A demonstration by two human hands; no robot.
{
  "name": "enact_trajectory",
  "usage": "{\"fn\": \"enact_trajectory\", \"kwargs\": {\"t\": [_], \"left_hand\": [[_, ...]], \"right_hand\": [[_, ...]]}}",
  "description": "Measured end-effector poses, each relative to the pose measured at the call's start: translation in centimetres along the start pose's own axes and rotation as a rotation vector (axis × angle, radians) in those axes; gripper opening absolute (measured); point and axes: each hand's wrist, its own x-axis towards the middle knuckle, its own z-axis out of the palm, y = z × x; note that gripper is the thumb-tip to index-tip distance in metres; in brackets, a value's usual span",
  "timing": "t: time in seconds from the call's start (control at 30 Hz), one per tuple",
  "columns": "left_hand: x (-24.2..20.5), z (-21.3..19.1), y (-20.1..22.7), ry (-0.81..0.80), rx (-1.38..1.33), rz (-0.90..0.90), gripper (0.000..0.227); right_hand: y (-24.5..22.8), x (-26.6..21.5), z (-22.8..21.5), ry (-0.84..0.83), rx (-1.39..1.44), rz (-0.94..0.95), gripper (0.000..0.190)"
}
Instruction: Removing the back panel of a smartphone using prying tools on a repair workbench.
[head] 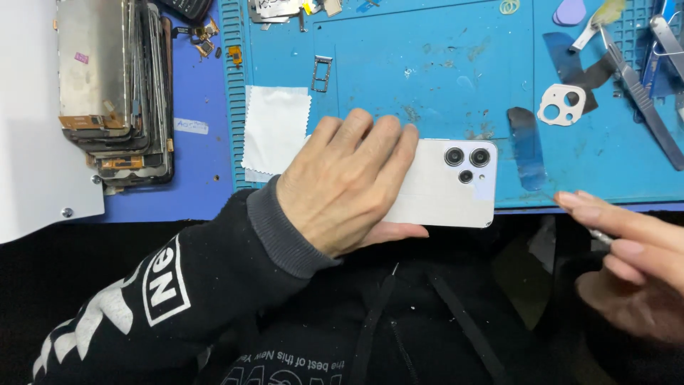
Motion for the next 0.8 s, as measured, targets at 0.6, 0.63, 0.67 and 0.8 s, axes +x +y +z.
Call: {"fn": "enact_trajectory", "kwargs": {"t": [0.6,0.63,0.67,0.8], "left_hand": [[1.8,-0.2,-2.1,0.065,-0.382,-0.07,0.094],[1.7,0.0,-2.2,0.058,-0.401,-0.06,0.095],[1.8,0.1,-2.3,0.061,-0.399,-0.06,0.095],[1.8,0.5,-2.1,0.044,-0.432,-0.118,0.1]], "right_hand": [[-0.2,1.0,3.9,0.329,0.175,0.368,0.033],[-0.4,1.4,4.0,0.346,0.212,0.384,0.031],[-0.5,1.9,3.9,0.347,0.21,0.38,0.031],[-0.7,3.3,3.5,0.282,0.238,0.384,0.03]]}}
